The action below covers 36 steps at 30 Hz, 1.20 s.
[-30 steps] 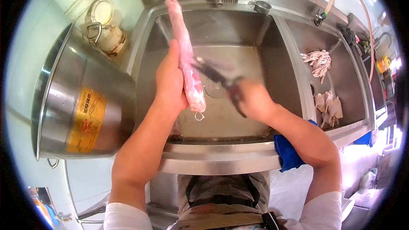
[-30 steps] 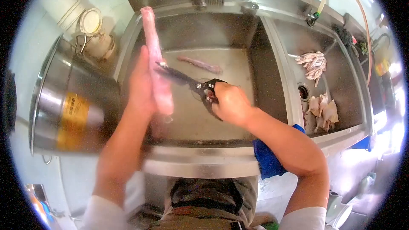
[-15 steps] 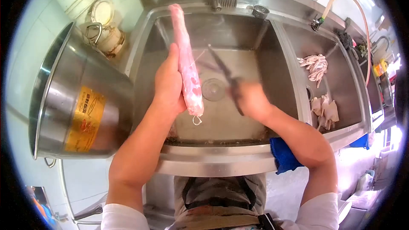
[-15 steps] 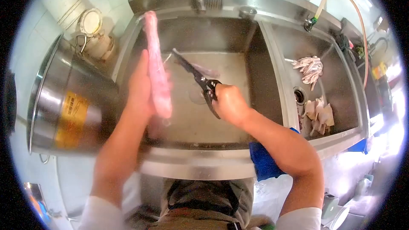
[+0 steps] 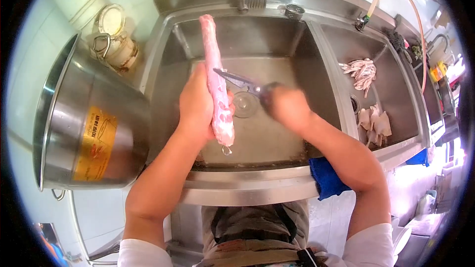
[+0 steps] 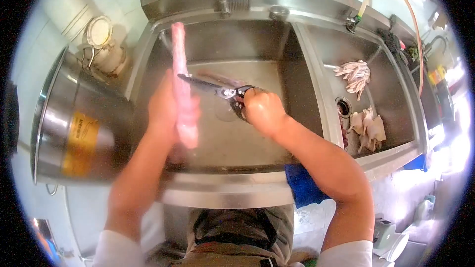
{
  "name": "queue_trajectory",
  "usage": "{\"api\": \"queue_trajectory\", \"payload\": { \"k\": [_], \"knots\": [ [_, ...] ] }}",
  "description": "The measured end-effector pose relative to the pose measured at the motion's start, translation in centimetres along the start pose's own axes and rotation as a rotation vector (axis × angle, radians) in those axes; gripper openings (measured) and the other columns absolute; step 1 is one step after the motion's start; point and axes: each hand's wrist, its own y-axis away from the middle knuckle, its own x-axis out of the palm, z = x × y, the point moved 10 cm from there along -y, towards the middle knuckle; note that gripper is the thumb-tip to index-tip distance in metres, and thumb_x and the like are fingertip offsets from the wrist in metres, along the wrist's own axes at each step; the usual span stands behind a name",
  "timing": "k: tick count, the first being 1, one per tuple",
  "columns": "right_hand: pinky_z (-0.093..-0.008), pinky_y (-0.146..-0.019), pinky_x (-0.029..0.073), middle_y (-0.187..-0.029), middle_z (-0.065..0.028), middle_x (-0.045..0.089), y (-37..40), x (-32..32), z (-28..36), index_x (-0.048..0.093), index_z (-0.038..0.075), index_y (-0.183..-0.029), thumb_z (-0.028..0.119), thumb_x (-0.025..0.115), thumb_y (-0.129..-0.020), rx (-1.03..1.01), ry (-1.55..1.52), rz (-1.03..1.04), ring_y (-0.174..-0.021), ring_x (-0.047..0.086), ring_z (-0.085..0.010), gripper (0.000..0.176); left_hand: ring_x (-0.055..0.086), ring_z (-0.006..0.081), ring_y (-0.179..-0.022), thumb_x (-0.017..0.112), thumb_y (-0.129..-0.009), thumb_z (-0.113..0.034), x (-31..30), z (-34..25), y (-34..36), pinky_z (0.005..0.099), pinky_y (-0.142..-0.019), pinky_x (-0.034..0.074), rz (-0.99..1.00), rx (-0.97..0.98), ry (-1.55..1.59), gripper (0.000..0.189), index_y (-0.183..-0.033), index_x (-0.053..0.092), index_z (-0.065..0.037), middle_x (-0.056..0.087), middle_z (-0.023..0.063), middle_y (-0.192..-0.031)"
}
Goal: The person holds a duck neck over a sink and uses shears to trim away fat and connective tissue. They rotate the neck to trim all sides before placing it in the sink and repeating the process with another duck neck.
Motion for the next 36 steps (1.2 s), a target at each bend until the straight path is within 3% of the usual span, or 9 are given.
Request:
{"api": "queue_trajectory", "payload": {
  "k": [4, 10, 17, 20, 23, 26, 27, 30, 36],
  "knots": [
    [-0.0482, -0.067, 0.050, -0.081, -0.0260, 0.061, -0.1, -0.1, -1.6, 0.055, -0.003, -0.080, 0.013, 0.063, -0.076, 0.127, -0.215, 0.051, -0.074, 0.060, -0.0431, 0.019, 0.050, 0.0197, -0.055, 0.037, -0.099, -0.041, 0.2, 0.3, -0.5, 0.0349, -0.044, 0.042, 0.076, -0.024, 0.054, 0.036, -0.096, 0.046, -0.006, 0.049, 0.0095, -0.073],
    [-0.0489, -0.076, 0.050, -0.085, -0.0247, 0.061, 0.1, -1.5, 1.1, 0.053, -0.006, -0.088, 0.015, 0.063, -0.076, 0.024, -0.127, -0.024, -0.080, 0.060, -0.0453, 0.026, 0.050, 0.0207, -0.050, 0.035, -0.100, -0.039, 0.6, 0.7, -0.8, 0.0352, -0.043, 0.043, 0.143, -0.025, 0.038, 0.034, -0.098, 0.047, -0.007, 0.050, 0.0106, -0.067],
    [-0.0476, -0.066, 0.051, -0.079, -0.0256, 0.062, -0.1, -0.6, -0.1, 0.055, -0.005, -0.080, 0.014, 0.062, -0.079, 0.066, -0.017, 0.088, -0.074, 0.061, -0.0441, 0.021, 0.050, 0.0204, -0.045, 0.034, -0.101, -0.036, 0.8, -1.1, 0.4, 0.0351, -0.039, 0.042, 0.026, 0.166, -0.174, 0.032, -0.105, 0.048, -0.008, 0.052, 0.0111, -0.064],
    [-0.0479, -0.066, 0.051, -0.077, -0.0253, 0.062, 0.0, -1.2, -0.8, 0.056, -0.003, -0.078, 0.010, 0.061, -0.077, 0.080, -0.109, 0.064, -0.072, 0.061, -0.0443, 0.014, 0.050, 0.0203, -0.046, 0.034, -0.101, -0.035, 0.8, -0.4, -0.2, 0.0352, -0.039, 0.043, 0.077, 0.058, -0.095, 0.031, -0.102, 0.048, -0.007, 0.052, 0.0103, -0.065],
    [-0.0455, -0.054, 0.049, -0.066, -0.0204, 0.060, 0.2, -0.5, -1.3, 0.060, -0.001, -0.078, 0.019, 0.065, -0.083, 0.121, -0.369, -0.004, -0.058, 0.059, -0.0391, 0.021, 0.051, 0.0204, -0.047, 0.036, -0.101, -0.034, 0.5, -0.4, -0.2, 0.0346, -0.039, 0.043, 0.102, 0.019, -0.010, 0.030, -0.099, 0.049, -0.007, 0.051, 0.0093, -0.065],
    [-0.0491, -0.073, 0.050, -0.092, -0.0271, 0.061, 0.9, 1.0, 0.1, 0.055, -0.003, -0.091, 0.007, 0.062, -0.074, 0.046, -0.312, 0.106, -0.084, 0.060, -0.0440, 0.021, 0.052, 0.0199, -0.049, 0.038, -0.100, -0.033, 0.2, -0.3, -1.0, 0.0345, -0.040, 0.044, 0.126, 0.040, 0.034, 0.029, -0.095, 0.049, -0.007, 0.051, 0.0085, -0.064],
    [-0.0490, -0.076, 0.049, -0.096, -0.0290, 0.059, 0.9, 0.9, 0.8, 0.053, -0.005, -0.093, 0.010, 0.064, -0.075, -0.013, -0.314, 0.103, -0.088, 0.060, -0.0437, 0.025, 0.052, 0.0198, -0.049, 0.038, -0.100, -0.033, 0.3, -0.5, -1.0, 0.0347, -0.040, 0.044, 0.131, 0.058, 0.013, 0.029, -0.094, 0.049, -0.007, 0.051, 0.0084, -0.064],
    [-0.0492, -0.076, 0.049, -0.094, -0.0300, 0.059, 1.0, 0.3, 1.5, 0.052, -0.006, -0.090, 0.013, 0.064, -0.078, -0.001, -0.286, 0.078, -0.087, 0.060, -0.0434, 0.026, 0.053, 0.0193, -0.048, 0.039, -0.100, -0.033, 0.4, -0.7, -0.9, 0.0350, -0.040, 0.045, 0.145, 0.095, -0.041, 0.030, -0.093, 0.049, -0.007, 0.051, 0.0082, -0.064],
    [-0.0484, -0.069, 0.051, -0.078, -0.0268, 0.061, 0.4, 0.9, 1.0, 0.055, -0.006, -0.082, 0.013, 0.063, -0.080, 0.017, -0.140, 0.032, -0.073, 0.061, -0.0438, 0.021, 0.052, 0.0190, -0.044, 0.042, -0.099, -0.035, 1.0, -0.3, 0.3, 0.0338, -0.038, 0.045, 0.139, 0.024, -0.021, 0.031, -0.092, 0.050, -0.007, 0.052, 0.0080, -0.064]
  ]
}}
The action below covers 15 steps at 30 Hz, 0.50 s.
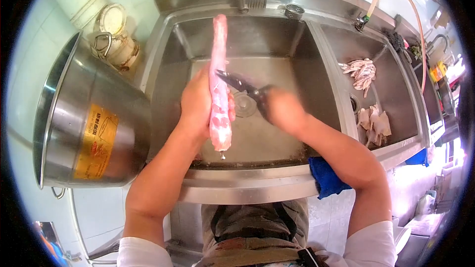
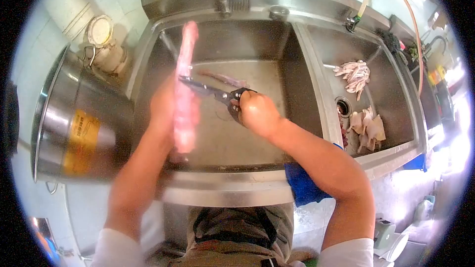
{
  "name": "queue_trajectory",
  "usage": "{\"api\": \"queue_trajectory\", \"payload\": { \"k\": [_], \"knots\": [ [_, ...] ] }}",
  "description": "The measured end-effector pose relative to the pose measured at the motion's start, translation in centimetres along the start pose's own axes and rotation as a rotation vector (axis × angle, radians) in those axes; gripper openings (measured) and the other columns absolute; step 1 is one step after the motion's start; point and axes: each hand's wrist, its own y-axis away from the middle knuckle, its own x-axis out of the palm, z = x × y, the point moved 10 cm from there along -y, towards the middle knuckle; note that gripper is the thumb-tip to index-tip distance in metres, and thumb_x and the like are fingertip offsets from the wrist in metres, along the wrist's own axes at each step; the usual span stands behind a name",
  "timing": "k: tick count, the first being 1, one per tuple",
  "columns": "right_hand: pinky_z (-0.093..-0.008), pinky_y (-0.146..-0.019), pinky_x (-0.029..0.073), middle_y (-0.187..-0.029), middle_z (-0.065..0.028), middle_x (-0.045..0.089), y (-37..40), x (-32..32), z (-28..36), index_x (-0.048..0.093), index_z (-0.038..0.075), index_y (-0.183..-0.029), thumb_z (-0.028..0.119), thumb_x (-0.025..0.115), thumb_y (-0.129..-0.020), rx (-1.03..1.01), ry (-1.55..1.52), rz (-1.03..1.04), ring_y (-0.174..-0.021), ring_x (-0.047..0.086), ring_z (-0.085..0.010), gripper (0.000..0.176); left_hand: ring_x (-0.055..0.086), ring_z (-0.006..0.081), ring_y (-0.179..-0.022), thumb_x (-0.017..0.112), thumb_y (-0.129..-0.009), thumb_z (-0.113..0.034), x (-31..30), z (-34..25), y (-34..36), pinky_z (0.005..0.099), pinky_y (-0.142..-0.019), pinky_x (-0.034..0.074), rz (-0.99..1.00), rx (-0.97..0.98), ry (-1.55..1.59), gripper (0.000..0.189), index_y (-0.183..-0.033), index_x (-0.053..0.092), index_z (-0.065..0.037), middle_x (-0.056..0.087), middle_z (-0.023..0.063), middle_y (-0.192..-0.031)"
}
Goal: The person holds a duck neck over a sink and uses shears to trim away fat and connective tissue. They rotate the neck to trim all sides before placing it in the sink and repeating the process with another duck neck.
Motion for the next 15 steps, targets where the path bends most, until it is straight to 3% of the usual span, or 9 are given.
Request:
{"api": "queue_trajectory", "payload": {
  "k": [3, 6, 11, 15],
  "knots": [
    [-0.0480, -0.066, 0.051, -0.075, -0.0253, 0.061, -0.5, -0.7, -0.9, 0.058, -0.004, -0.078, 0.013, 0.062, -0.081, 0.013, 0.006, -0.032, -0.069, 0.061, -0.0440, 0.018, 0.051, 0.0183, -0.045, 0.043, -0.098, -0.033, -0.4, 0.3, -0.5, 0.0330, -0.038, 0.045, 0.026, -0.019, 0.014, 0.028, -0.091, 0.050, -0.007, 0.052, 0.0077, -0.064],
    [-0.0435, -0.049, 0.048, -0.065, -0.0199, 0.061, -0.6, -2.9, -1.3, 0.061, 0.001, -0.084, 0.019, 0.061, -0.088, 0.080, -0.233, -0.099, -0.054, 0.061, -0.0354, 0.019, 0.051, 0.0173, -0.047, 0.045, -0.097, -0.029, 0.0, 0.3, -0.6, 0.0318, -0.038, 0.044, 0.118, 0.005, 0.031, 0.024, -0.089, 0.050, -0.007, 0.051, 0.0073, -0.065],
    [-0.0465, -0.066, 0.049, -0.080, -0.0256, 0.062, -0.6, -2.0, 0.3, 0.057, -0.003, -0.090, 0.023, 0.069, -0.081, 0.070, -0.331, -0.019, -0.075, 0.062, -0.0416, 0.031, 0.051, 0.0166, -0.050, 0.049, -0.094, -0.026, 0.5, 0.8, -0.5, 0.0301, -0.036, 0.041, 0.121, -0.016, 0.162, 0.022, -0.086, 0.049, -0.006, 0.050, 0.0072, -0.065],
    [-0.0476, -0.067, 0.049, -0.082, -0.0260, 0.062, -0.5, -2.2, 0.6, 0.056, -0.004, -0.089, 0.018, 0.067, -0.079, -0.005, -0.093, -0.076, -0.077, 0.062, -0.0424, 0.027, 0.051, 0.0168, -0.050, 0.049, -0.094, -0.024, 1.1, 1.1, 0.1, 0.0298, -0.036, 0.040, 0.157, -0.059, 0.121, 0.019, -0.086, 0.048, -0.007, 0.050, 0.0070, -0.068]
  ]
}}
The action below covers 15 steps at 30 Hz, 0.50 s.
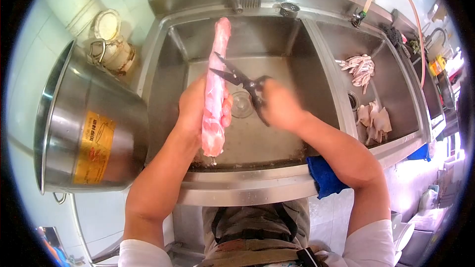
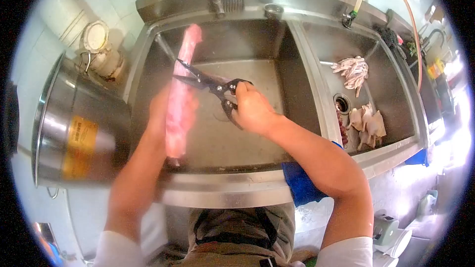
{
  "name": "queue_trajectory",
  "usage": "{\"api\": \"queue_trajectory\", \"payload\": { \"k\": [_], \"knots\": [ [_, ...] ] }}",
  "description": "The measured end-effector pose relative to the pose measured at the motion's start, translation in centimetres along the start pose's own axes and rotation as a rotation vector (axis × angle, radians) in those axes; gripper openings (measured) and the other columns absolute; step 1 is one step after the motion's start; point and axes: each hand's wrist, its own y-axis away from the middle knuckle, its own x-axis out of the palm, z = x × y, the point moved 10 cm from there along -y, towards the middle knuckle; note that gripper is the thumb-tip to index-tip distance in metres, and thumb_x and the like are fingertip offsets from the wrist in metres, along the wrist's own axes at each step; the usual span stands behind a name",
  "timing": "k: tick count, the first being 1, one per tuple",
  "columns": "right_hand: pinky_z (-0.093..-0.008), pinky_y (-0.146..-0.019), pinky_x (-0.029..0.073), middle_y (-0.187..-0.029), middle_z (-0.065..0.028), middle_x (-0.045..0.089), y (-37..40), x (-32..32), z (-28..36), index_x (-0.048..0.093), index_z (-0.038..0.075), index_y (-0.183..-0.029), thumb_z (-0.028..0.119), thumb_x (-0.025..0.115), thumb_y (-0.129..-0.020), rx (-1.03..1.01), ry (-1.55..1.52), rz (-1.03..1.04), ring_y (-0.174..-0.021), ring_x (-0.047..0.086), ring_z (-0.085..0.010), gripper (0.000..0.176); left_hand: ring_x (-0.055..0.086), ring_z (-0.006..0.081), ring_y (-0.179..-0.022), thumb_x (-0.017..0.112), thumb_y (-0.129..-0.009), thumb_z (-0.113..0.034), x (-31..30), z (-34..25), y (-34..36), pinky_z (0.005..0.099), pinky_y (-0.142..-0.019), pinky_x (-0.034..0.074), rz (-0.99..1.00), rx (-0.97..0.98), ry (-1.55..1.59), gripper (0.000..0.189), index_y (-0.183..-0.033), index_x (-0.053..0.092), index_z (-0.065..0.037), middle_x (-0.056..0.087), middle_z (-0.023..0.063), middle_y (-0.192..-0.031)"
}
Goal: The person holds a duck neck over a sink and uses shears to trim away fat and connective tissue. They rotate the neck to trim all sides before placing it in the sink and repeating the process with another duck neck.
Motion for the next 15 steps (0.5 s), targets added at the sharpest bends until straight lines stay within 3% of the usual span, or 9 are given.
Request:
{"api": "queue_trajectory", "payload": {
  "k": [2, 5, 8, 11, 12, 15],
  "knots": [
    [-0.0484, -0.071, 0.050, -0.089, -0.0285, 0.061, 0.1, -0.1, -0.5, 0.054, -0.005, -0.087, 0.014, 0.064, -0.079, 0.085, 0.052, 0.072, -0.081, 0.061, -0.0434, 0.023, 0.051, 0.0168, -0.050, 0.048, -0.094, -0.023, 0.5, 0.0, 0.5, 0.0301, -0.036, 0.040, 0.033, -0.054, -0.102, 0.018, -0.087, 0.048, -0.007, 0.050, 0.0068, -0.071],
    [-0.0485, -0.068, 0.050, -0.083, -0.0280, 0.062, -0.2, -0.1, -1.0, 0.056, -0.004, -0.084, 0.009, 0.063, -0.076, 0.080, 0.121, 0.078, -0.075, 0.061, -0.0448, 0.017, 0.051, 0.0171, -0.051, 0.049, -0.094, -0.023, 0.2, -0.5, 0.5, 0.0310, -0.037, 0.041, 0.000, 0.015, -0.171, 0.018, -0.087, 0.049, -0.007, 0.052, 0.0074, -0.073],
    [-0.0488, -0.066, 0.050, -0.078, -0.0268, 0.061, -0.1, -0.6, -2.7, 0.057, -0.002, -0.082, 0.009, 0.063, -0.076, 0.157, -0.025, 0.061, -0.071, 0.060, -0.0445, 0.014, 0.052, 0.0174, -0.052, 0.050, -0.094, -0.022, -0.3, -0.8, 0.1, 0.0317, -0.037, 0.041, -0.037, 0.076, -0.065, 0.017, -0.089, 0.050, -0.006, 0.054, 0.0083, -0.073],
    [-0.0476, -0.067, 0.050, -0.082, -0.0253, 0.062, 0.3, 0.1, -1.9, 0.058, 0.000, -0.085, 0.010, 0.065, -0.075, 0.040, -0.032, 0.069, -0.075, 0.062, -0.0413, 0.015, 0.053, 0.0171, -0.053, 0.050, -0.093, -0.021, -0.2, -0.4, -0.2, 0.0311, -0.038, 0.043, 0.087, 0.065, 0.008, 0.016, -0.090, 0.051, -0.006, 0.054, 0.0081, -0.072],
    [-0.0466, -0.068, 0.050, -0.084, -0.0243, 0.062, 0.8, -0.1, -0.4, 0.056, -0.001, -0.086, 0.013, 0.066, -0.076, -0.068, -0.060, 0.081, -0.077, 0.061, -0.0411, 0.020, 0.053, 0.0170, -0.053, 0.050, -0.093, -0.021, -0.5, -0.7, 0.0, 0.0312, -0.038, 0.044, 0.032, 0.072, -0.030, 0.016, -0.090, 0.051, -0.006, 0.054, 0.0079, -0.072],
    [-0.0460, -0.070, 0.050, -0.086, -0.0232, 0.061, 1.3, 0.6, 0.4, 0.055, -0.002, -0.087, 0.017, 0.068, -0.075, -0.070, -0.038, 0.130, -0.078, 0.061, -0.0414, 0.027, 0.054, 0.0168, -0.052, 0.048, -0.094, -0.022, -0.7, -1.0, 0.3, 0.0316, -0.040, 0.046, -0.092, 0.070, -0.119, 0.017, -0.091, 0.051, -0.006, 0.054, 0.0074, -0.072]
  ]
}}
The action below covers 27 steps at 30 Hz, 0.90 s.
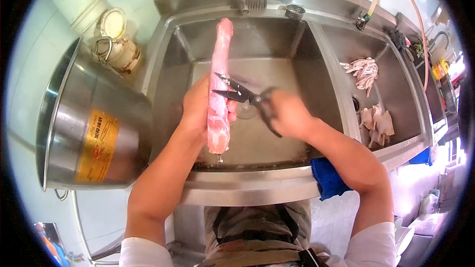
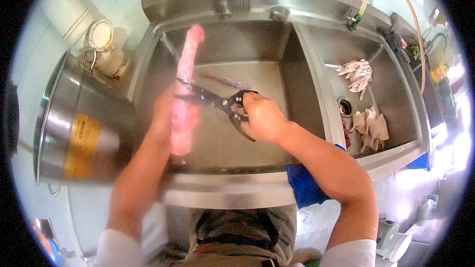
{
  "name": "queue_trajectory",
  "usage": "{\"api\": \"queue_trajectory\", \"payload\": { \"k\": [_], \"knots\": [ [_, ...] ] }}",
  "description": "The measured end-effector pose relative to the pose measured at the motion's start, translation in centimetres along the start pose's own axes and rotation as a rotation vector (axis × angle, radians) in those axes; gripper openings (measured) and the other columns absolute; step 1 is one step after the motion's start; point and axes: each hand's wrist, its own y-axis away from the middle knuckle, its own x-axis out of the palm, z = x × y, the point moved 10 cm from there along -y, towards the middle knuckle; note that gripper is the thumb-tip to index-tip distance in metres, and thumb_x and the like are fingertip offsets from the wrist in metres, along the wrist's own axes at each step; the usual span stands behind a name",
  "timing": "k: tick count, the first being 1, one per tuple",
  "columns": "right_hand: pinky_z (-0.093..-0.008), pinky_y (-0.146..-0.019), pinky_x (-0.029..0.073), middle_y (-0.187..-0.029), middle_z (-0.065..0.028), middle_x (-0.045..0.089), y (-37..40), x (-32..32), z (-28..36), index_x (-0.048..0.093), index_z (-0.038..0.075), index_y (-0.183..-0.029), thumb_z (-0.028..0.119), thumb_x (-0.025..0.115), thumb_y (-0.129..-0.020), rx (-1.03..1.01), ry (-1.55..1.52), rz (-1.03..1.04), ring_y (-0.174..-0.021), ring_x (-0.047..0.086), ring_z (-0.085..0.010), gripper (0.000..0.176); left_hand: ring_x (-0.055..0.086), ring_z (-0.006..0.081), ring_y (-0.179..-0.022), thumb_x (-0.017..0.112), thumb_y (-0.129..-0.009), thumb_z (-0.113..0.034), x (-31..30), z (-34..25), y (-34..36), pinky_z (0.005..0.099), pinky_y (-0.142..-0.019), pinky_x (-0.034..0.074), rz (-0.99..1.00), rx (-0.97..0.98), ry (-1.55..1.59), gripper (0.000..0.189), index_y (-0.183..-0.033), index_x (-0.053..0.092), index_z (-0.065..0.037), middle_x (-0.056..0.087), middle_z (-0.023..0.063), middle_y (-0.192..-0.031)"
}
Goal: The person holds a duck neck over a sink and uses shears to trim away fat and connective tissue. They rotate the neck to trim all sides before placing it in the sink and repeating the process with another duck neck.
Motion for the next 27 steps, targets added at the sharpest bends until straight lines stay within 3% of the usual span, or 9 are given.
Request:
{"api": "queue_trajectory", "payload": {
  "k": [2, 5, 14, 17, 21, 24, 27],
  "knots": [
    [-0.0461, -0.070, 0.051, -0.085, -0.0233, 0.060, 0.1, -1.1, 0.8, 0.054, -0.003, -0.088, 0.017, 0.068, -0.076, -0.020, 0.042, -0.020, -0.077, 0.061, -0.0418, 0.028, 0.054, 0.0169, -0.051, 0.046, -0.095, -0.024, -0.5, 0.2, -0.1, 0.0322, -0.040, 0.047, -0.038, -0.014, -0.011, 0.018, -0.093, 0.051, -0.006, 0.054, 0.0075, -0.072],
    [-0.0460, -0.068, 0.051, -0.084, -0.0230, 0.060, 0.0, -1.1, 0.7, 0.053, -0.004, -0.088, 0.017, 0.068, -0.077, -0.020, 0.128, -0.040, -0.076, 0.061, -0.0412, 0.028, 0.052, 0.0151, -0.045, 0.052, -0.091, -0.044, -0.5, 0.2, -0.3, 0.0293, -0.038, 0.044, -0.051, -0.001, -0.084, 0.038, -0.093, 0.057, -0.006, 0.056, 0.0077, -0.067],
    [-0.0451, -0.063, 0.050, -0.078, -0.0209, 0.062, -0.2, -0.6, -1.3, 0.056, -0.001, -0.080, 0.012, 0.066, -0.078, 0.006, 0.156, -0.077, -0.072, 0.062, -0.0398, 0.017, 0.052, 0.0177, -0.043, 0.045, -0.093, -0.047, 0.2, 1.4, -0.6, 0.0311, -0.035, 0.040, 0.082, -0.072, -0.011, 0.043, -0.089, 0.057, -0.005, 0.055, 0.0079, -0.063],
    [-0.0449, -0.063, 0.050, -0.077, -0.0202, 0.062, -0.2, -2.0, 0.2, 0.057, -0.001, -0.080, 0.012, 0.067, -0.077, -0.031, 0.152, -0.087, -0.071, 0.062, -0.0393, 0.016, 0.049, 0.0169, -0.042, 0.046, -0.097, -0.035, -0.2, 0.5, -0.7, 0.0321, -0.037, 0.043, 0.046, -0.037, -0.046, 0.029, -0.091, 0.054, -0.008, 0.053, 0.0070, -0.061],
    [-0.0490, -0.066, 0.049, -0.078, -0.0212, 0.060, -0.1, -3.4, 1.9, 0.060, 0.001, -0.081, 0.016, 0.065, -0.080, -0.062, 0.141, -0.142, -0.074, 0.061, -0.0401, 0.015, 0.050, 0.0160, -0.042, 0.048, -0.096, -0.037, -1.1, -0.1, -0.7, 0.0309, -0.037, 0.042, -0.053, -0.011, -0.075, 0.031, -0.089, 0.055, -0.007, 0.054, 0.0062, -0.064],
    [-0.0445, -0.063, 0.051, -0.074, -0.0189, 0.061, 0.0, -3.0, 1.8, 0.056, 0.000, -0.077, 0.016, 0.070, -0.074, -0.133, 0.325, -0.166, -0.068, 0.061, -0.0385, 0.021, 0.050, 0.0158, -0.043, 0.048, -0.096, -0.038, -0.9, -0.4, -0.6, 0.0304, -0.037, 0.042, -0.042, -0.008, -0.066, 0.033, -0.089, 0.055, -0.007, 0.054, 0.0058, -0.064],
    [-0.0443, -0.062, 0.052, -0.072, -0.0200, 0.061, 0.4, -1.6, 0.7, 0.056, 0.000, -0.074, 0.015, 0.071, -0.071, -0.113, 0.307, -0.102, -0.066, 0.061, -0.0380, 0.022, 0.050, 0.0165, -0.042, 0.049, -0.095, -0.040, -1.0, -0.9, -0.7, 0.0304, -0.036, 0.041, -0.040, 0.046, -0.057, 0.035, -0.088, 0.056, -0.007, 0.054, 0.0060, -0.063]
  ]
}}
